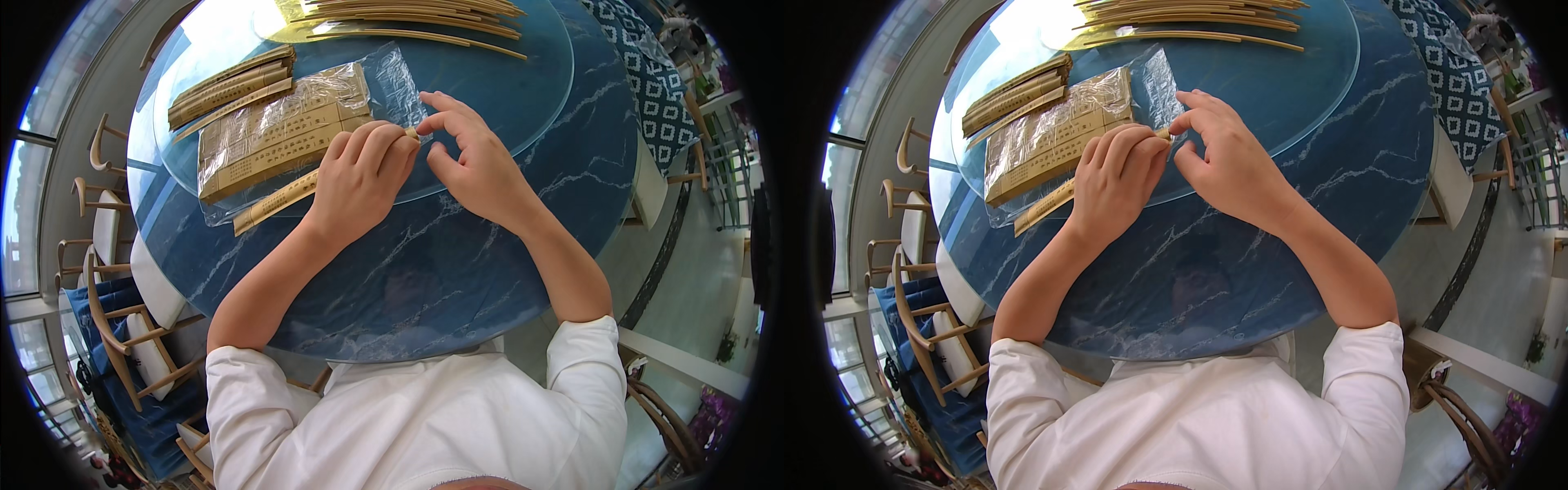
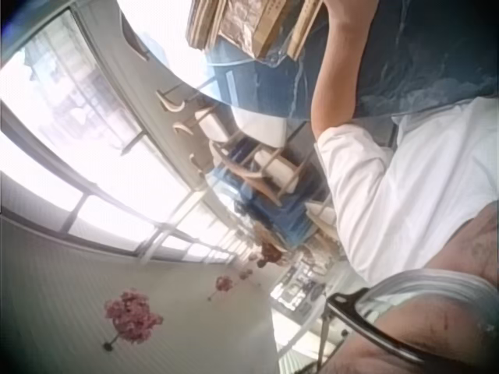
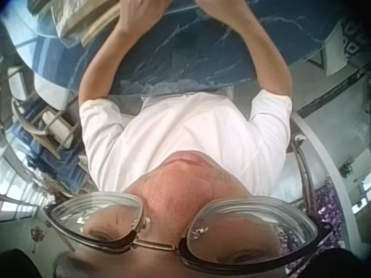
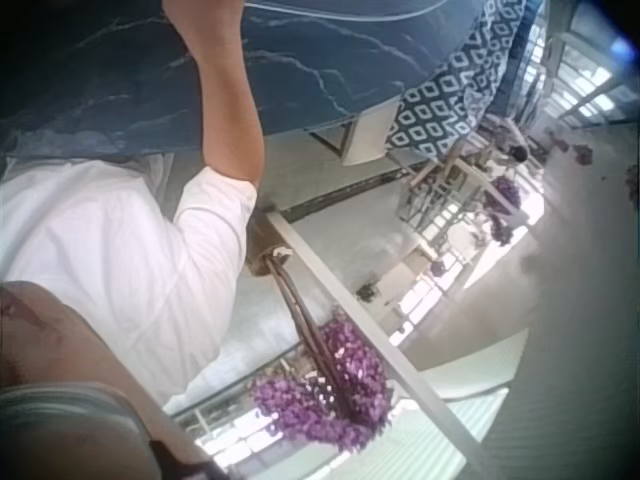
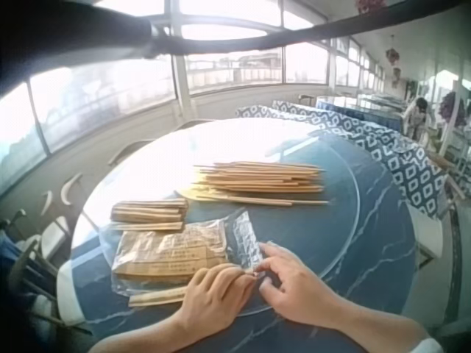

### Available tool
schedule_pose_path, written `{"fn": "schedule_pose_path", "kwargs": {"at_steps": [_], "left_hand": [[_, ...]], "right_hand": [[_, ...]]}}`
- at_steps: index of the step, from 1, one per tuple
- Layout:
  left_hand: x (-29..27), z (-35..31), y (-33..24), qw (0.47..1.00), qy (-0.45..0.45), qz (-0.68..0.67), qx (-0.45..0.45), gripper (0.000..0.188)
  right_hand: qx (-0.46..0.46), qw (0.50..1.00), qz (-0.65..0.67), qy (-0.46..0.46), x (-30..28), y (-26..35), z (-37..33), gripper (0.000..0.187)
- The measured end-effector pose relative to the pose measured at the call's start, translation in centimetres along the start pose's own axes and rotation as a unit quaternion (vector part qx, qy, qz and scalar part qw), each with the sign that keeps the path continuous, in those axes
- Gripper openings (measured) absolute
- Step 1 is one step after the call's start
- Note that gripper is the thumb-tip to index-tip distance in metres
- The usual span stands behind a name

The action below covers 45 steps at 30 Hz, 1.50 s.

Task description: The person repeatedly picks up thin bamboo sticks from a pile on a blue marble table, aligns them with a plastic-wrapped bundle, and places them back. The person handles the sticks one at a time, occasionally adjusting their position before returning them to the pile.

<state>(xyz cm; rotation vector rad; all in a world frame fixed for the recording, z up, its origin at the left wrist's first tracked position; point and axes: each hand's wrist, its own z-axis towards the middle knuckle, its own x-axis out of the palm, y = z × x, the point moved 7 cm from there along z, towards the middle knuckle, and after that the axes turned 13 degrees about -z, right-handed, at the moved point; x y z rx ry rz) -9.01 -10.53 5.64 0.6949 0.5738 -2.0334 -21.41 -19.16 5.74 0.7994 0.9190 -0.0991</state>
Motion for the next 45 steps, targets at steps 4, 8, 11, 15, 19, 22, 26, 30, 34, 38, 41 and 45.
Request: {"fn": "schedule_pose_path", "kwargs": {"at_steps": [4,8,11,15,19,22,26,30,34,38,41,45], "left_hand": [[-0.4,0.2,-0.2,1.000,0.002,-0.018,-0.014,0.032],[-0.4,0.2,-0.1,1.000,0.000,-0.021,-0.014,0.033],[-0.2,0.1,0.2,1.000,-0.005,-0.014,-0.005,0.028],[-0.2,0.2,0.0,1.000,-0.010,-0.009,0.006,0.025],[-0.1,0.1,-0.4,1.000,0.004,-0.003,0.015,0.024],[-0.2,0.2,-0.4,1.000,0.007,-0.002,0.016,0.023],[-0.1,0.1,-0.5,1.000,0.019,0.001,0.013,0.022],[0.0,0.0,-0.5,0.999,0.040,0.004,-0.013,0.027],[-0.6,-0.3,-0.1,0.994,0.061,0.047,-0.080,0.034],[-3.9,-2.0,1.0,0.973,0.089,0.136,-0.163,0.035],[-5.6,-4.3,1.8,0.963,0.094,0.165,-0.193,0.031],[-5.5,-5.4,1.5,0.971,0.088,0.155,-0.161,0.029]], "right_hand": [[0.021,0.999,0.042,0.016,0.1,-0.1,0.0,0.024],[0.056,0.993,0.097,0.034,0.2,-0.6,0.1,0.026],[0.054,0.994,0.089,0.039,0.5,-0.7,-0.1,0.028],[0.091,0.987,0.122,0.047,-0.1,-0.9,0.1,0.026],[0.027,0.998,0.036,0.039,-0.8,-0.9,0.4,0.025],[-0.048,0.998,-0.020,0.026,-0.7,-0.3,0.3,0.027],[-0.146,0.984,-0.104,-0.001,-0.2,0.7,0.3,0.025],[-0.207,0.959,-0.185,-0.049,0.3,0.6,0.3,0.018],[-0.240,0.940,-0.229,-0.087,-0.1,0.5,0.6,0.012],[-0.228,0.935,-0.253,-0.100,-0.6,0.0,0.6,0.013],[-0.223,0.931,-0.277,-0.084,-0.2,0.1,0.6,0.013],[-0.221,0.935,-0.267,-0.076,0.3,1.3,0.0,0.016]]}}
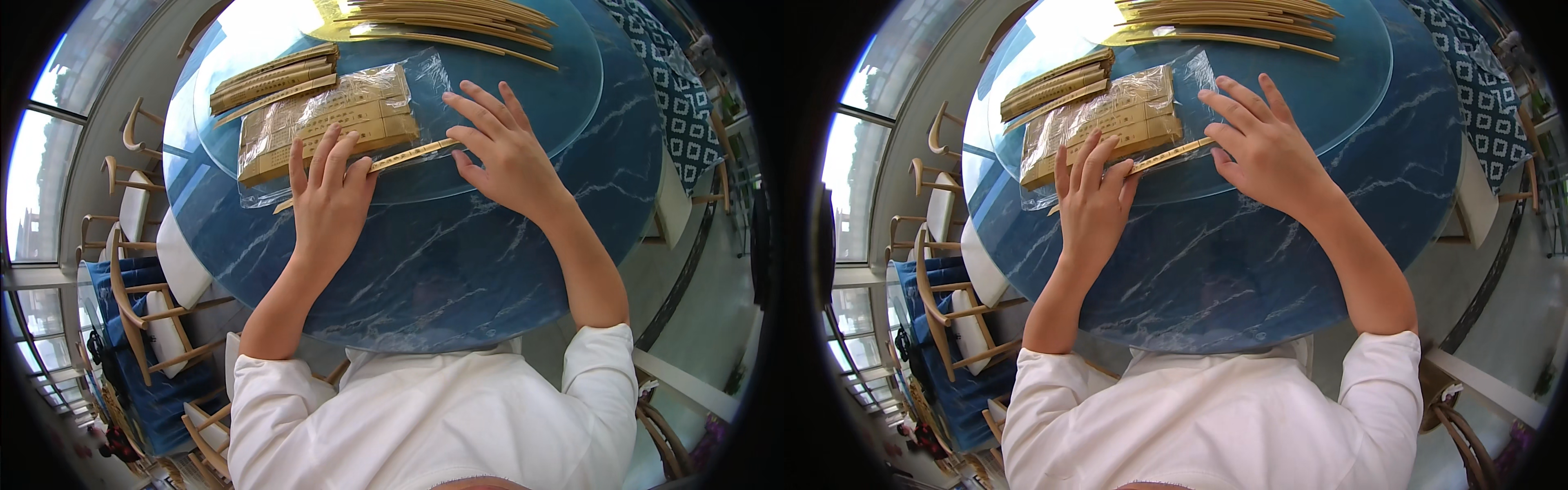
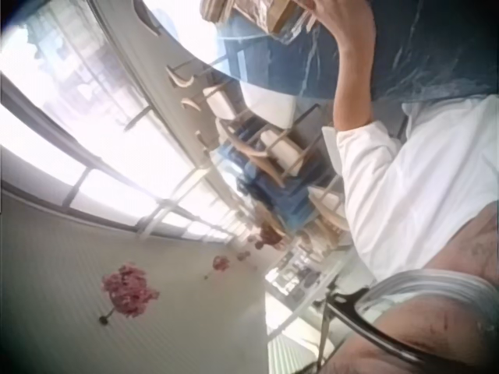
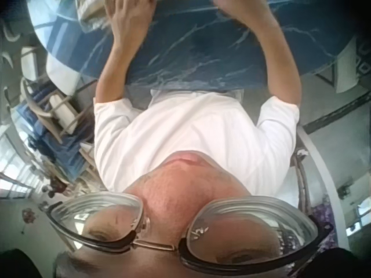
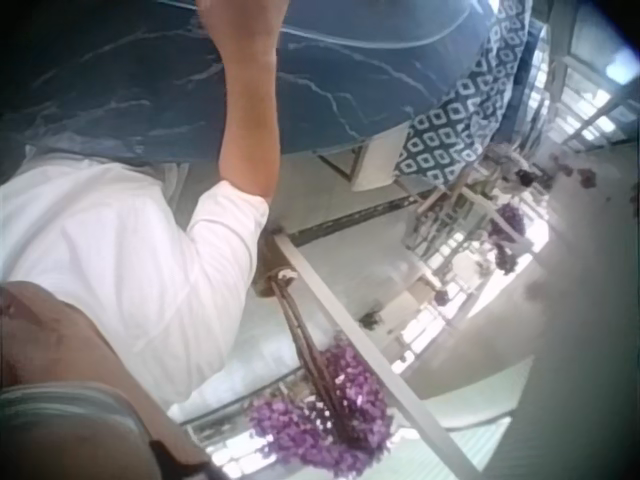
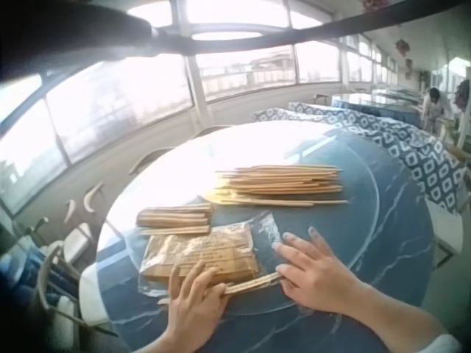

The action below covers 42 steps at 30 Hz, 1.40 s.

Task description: The person repeatedly picks up thin bamboo sticks from a pile on a blue marble table, aligns them with a plastic-wrapped bundle, and places them back. The person handles the sticks one at a time, occasionally adjusting their position before returning them to the pile.

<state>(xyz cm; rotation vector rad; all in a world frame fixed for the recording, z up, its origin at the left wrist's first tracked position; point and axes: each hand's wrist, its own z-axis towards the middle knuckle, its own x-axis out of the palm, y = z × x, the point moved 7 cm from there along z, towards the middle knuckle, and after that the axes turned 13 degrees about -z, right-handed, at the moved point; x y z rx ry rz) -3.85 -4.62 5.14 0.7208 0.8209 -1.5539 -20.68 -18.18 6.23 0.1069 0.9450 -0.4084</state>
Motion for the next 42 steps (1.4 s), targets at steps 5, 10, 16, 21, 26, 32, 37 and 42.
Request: {"fn": "schedule_pose_path", "kwargs": {"at_steps": [5,10,16,21,26,32,37,42], "left_hand": [[0.4,0.3,-1.1,0.998,-0.025,-0.027,0.046,0.021],[0.5,0.1,-1.0,0.999,-0.019,-0.023,0.035,0.027],[0.3,0.2,0.5,1.000,0.011,0.013,-0.003,0.034],[-0.2,0.5,1.3,1.000,-0.004,0.026,-0.008,0.025],[-1.0,0.7,3.1,0.998,-0.016,0.051,-0.033,0.025],[-1.8,0.8,5.3,0.996,-0.037,0.067,-0.054,0.026],[-2.0,0.7,5.7,0.995,-0.071,0.059,-0.049,0.029],[-2.1,0.8,5.9,0.992,-0.094,0.070,-0.038,0.031]], "right_hand": [[-0.044,0.999,0.001,-0.014,0.4,2.4,0.0,0.018],[-0.046,0.998,-0.014,-0.034,0.2,2.7,0.1,0.018],[-0.035,0.996,-0.048,-0.070,-0.5,1.0,0.2,0.016],[-0.028,0.996,-0.051,-0.069,-1.0,-0.5,0.3,0.017],[-0.019,0.996,-0.060,-0.066,-1.3,-1.1,0.4,0.019],[-0.021,0.995,-0.063,-0.074,-0.8,-1.3,0.3,0.020],[-0.015,0.993,-0.084,-0.085,-0.4,-1.5,0.3,0.019],[-0.006,0.992,-0.094,-0.083,-0.4,-2.1,0.1,0.015]]}}
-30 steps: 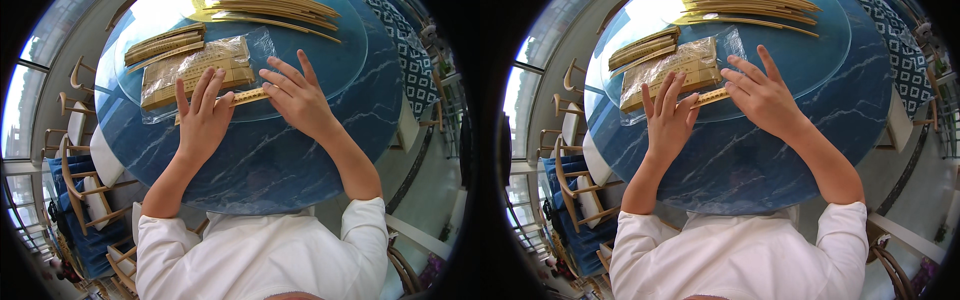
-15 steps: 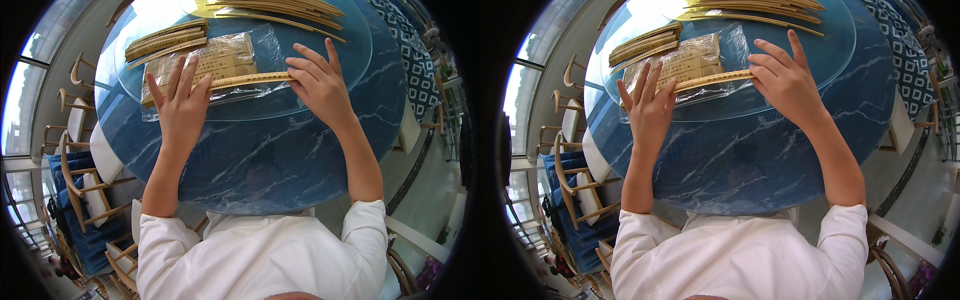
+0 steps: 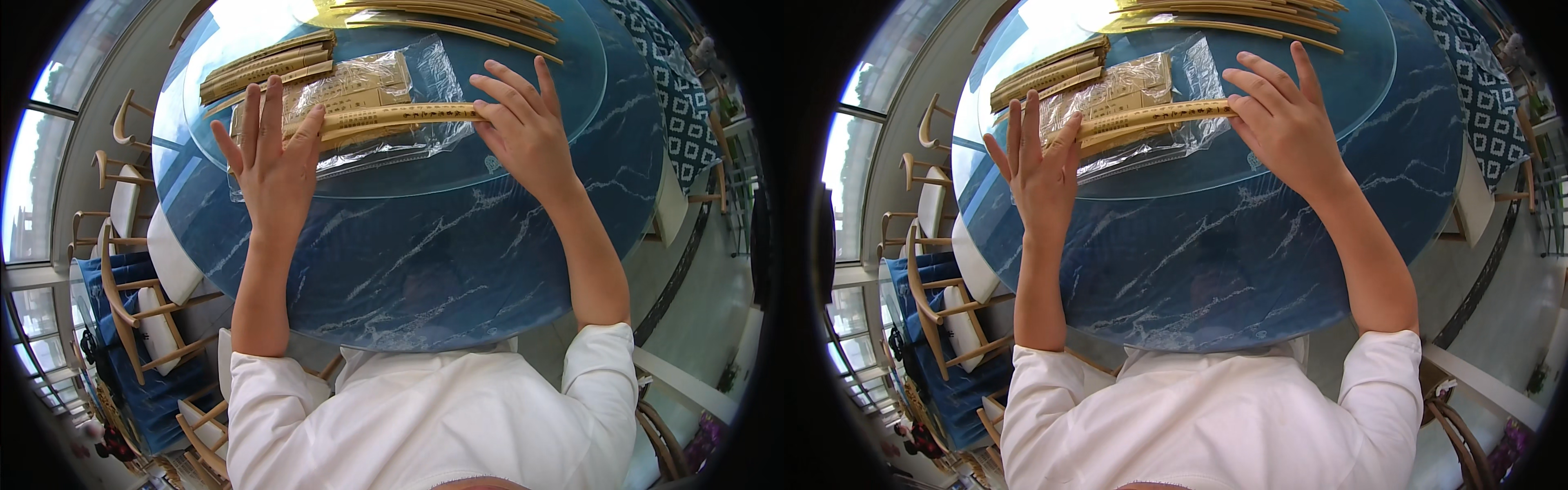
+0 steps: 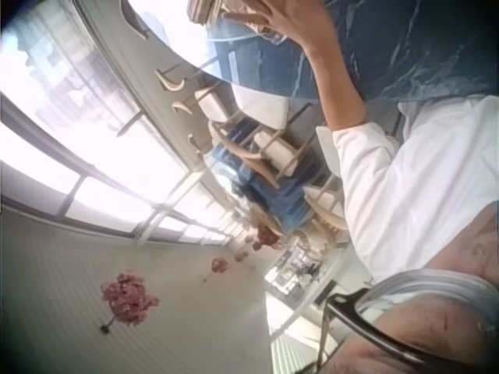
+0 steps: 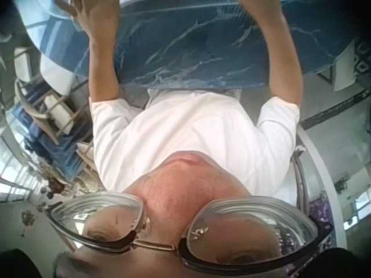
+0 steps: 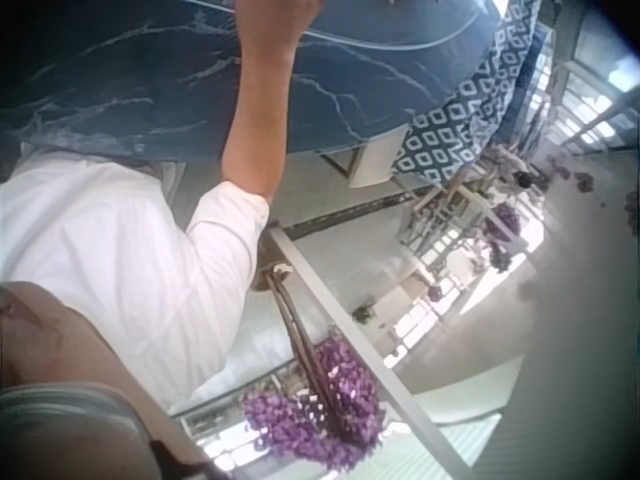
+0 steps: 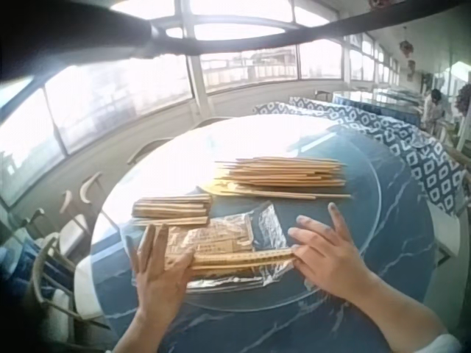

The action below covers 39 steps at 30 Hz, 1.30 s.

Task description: The person repeatedly picks up thin bamboo sticks from a pile on a blue marble table, aligns them with a plastic-wrapped bundle, and places them back. The person handles the sticks one at a time, occasionally adjusting their position before returning them to the pile.

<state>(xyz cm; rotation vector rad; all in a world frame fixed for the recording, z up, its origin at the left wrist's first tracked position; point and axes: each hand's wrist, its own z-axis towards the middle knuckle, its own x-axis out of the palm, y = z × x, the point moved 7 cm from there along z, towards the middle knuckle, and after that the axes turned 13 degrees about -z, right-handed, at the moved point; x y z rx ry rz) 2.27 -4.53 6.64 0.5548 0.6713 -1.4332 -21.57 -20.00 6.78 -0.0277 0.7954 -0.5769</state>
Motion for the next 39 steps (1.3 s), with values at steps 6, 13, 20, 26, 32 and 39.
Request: {"fn": "schedule_pose_path", "kwargs": {"at_steps": [6,13,20,26,32,39], "left_hand": [[0.4,0.0,1.7,1.000,-0.015,0.011,0.002,0.032],[0.0,0.4,3.6,0.999,-0.017,0.045,-0.009,0.031],[-1.0,1.1,11.6,0.992,-0.010,0.129,0.013,0.026],[-0.1,1.4,15.5,0.990,-0.015,0.141,0.012,0.026],[1.7,1.9,18.3,0.989,0.000,0.150,-0.002,0.027],[3.5,1.3,20.7,0.984,0.046,0.167,-0.032,0.028]], "right_hand": [[0.002,1.000,-0.007,0.011,0.6,-0.4,-0.2,0.016],[0.015,1.000,0.000,0.005,0.9,-1.0,-0.3,0.013],[0.057,0.998,0.034,0.019,2.1,-2.0,-0.8,0.016],[0.068,0.996,0.053,0.025,2.5,-2.2,-0.9,0.021],[0.071,0.995,0.057,0.030,2.7,-2.2,-1.0,0.021],[0.073,0.994,0.067,0.040,2.9,-2.2,-1.1,0.019]]}}
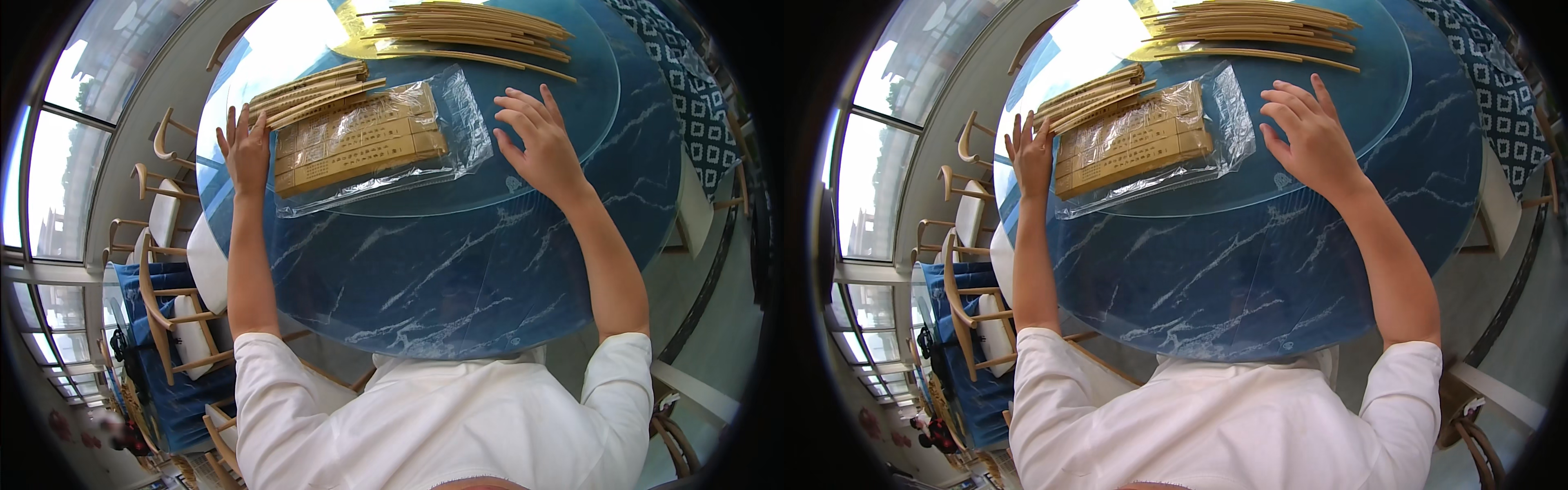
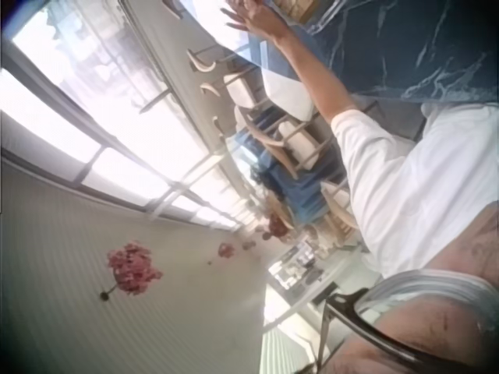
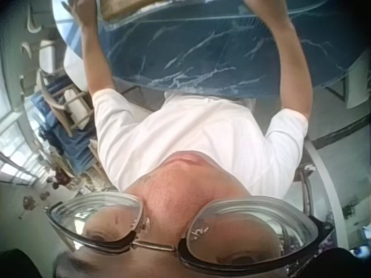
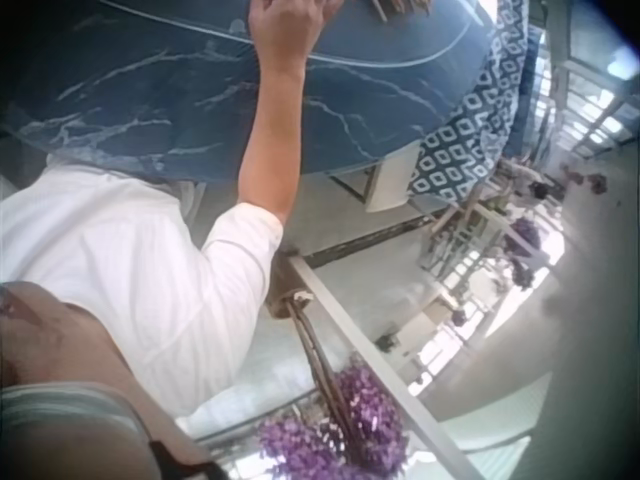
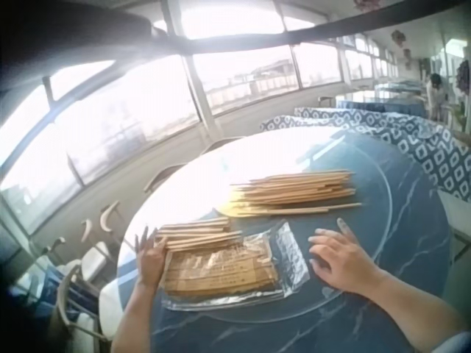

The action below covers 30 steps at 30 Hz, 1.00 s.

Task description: The person repeatedly picks up thin bamboo sticks from a pile on a blue marble table, aligns them with a plastic-wrapped bundle, and places them back. The person handles the sticks one at a time, occasionally adjusting their position before returning them to the pile.

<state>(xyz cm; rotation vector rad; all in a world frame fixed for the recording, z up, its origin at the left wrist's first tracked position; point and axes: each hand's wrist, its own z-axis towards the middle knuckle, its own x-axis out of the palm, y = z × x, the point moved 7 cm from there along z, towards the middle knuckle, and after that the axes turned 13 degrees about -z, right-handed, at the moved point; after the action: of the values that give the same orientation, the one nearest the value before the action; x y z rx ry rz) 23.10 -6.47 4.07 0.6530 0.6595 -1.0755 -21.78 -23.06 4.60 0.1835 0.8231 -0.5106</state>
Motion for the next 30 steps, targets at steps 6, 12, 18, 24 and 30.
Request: {"fn": "schedule_pose_path", "kwargs": {"at_steps": [6,12,18,24,30], "left_hand": [[0.9,-0.4,0.7,0.997,0.074,0.014,-0.009,0.038],[0.2,-0.9,-0.4,0.987,0.089,-0.113,-0.073,0.048],[-0.2,1.2,-0.9,0.889,0.159,-0.392,-0.174,0.048],[1.5,0.1,3.7,0.897,0.068,-0.321,-0.296,0.073],[4.0,-0.2,8.0,0.766,-0.016,-0.513,-0.387,0.074]], "right_hand": [[-0.006,1.000,0.006,-0.010,0.1,0.0,-0.1,0.019],[0.000,1.000,0.021,-0.014,0.2,0.0,-0.1,0.013],[0.002,1.000,0.016,-0.017,0.2,-0.1,-0.2,0.011],[0.003,1.000,0.020,-0.016,0.1,0.3,-0.1,0.011],[0.013,1.000,0.022,-0.012,0.3,0.2,-0.3,0.013]]}}
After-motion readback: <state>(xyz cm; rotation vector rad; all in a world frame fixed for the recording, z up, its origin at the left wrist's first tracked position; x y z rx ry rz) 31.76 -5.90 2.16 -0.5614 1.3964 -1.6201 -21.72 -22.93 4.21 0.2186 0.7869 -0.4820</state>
